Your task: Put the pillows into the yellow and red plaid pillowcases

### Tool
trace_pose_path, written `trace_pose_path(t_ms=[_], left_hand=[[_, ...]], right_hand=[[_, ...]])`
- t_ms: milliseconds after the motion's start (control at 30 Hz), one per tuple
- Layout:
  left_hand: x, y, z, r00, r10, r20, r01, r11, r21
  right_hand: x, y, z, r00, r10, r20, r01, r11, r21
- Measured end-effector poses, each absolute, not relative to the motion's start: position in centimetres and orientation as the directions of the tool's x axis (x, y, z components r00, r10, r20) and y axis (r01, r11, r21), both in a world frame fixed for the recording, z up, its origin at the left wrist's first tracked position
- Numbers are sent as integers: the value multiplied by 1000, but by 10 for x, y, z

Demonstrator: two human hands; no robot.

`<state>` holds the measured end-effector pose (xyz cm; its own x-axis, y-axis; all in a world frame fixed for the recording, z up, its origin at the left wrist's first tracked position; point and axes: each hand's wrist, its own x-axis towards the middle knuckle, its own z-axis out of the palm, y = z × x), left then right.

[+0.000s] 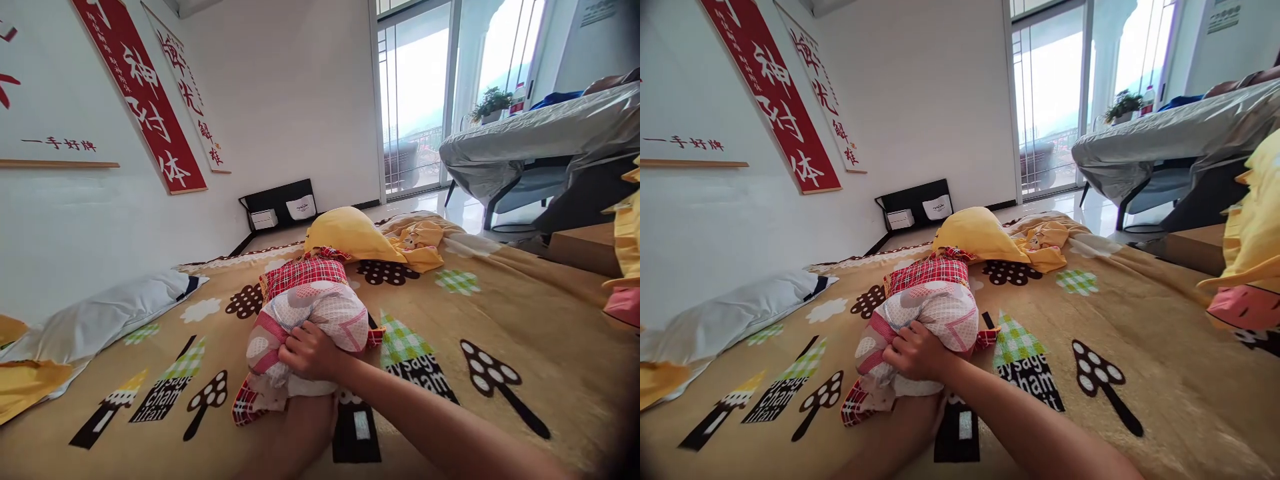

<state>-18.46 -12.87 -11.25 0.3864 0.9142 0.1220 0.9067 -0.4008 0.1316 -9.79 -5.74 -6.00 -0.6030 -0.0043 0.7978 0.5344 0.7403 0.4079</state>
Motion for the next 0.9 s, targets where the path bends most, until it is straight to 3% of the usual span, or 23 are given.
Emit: trace_pose_path(t_ms=[100, 233, 567, 733, 900], left_hand=[[-185, -135, -102, 380, 925, -7, 924, -379, 38], [-175, -132, -75, 410, 912, 28, 911, -411, 39], [-149, -126, -51, 458, 889, 16, 886, -458, 70], [-159, -111, -46, 492, 868, 74, 838, -495, 230], [-186, -106, -39, 468, 883, -43, 847, -434, 306]], right_hand=[[-91, -43, -56, -622, 37, 782, 575, 700, 424], [-81, -29, -49, -633, 111, 766, 626, 655, 423], [-82, -16, -58, -634, 0, 774, 589, 649, 482], [-85, -8, -56, -681, 1, 732, 540, 676, 502], [-85, -18, -54, -756, 119, 644, 487, 759, 432]])
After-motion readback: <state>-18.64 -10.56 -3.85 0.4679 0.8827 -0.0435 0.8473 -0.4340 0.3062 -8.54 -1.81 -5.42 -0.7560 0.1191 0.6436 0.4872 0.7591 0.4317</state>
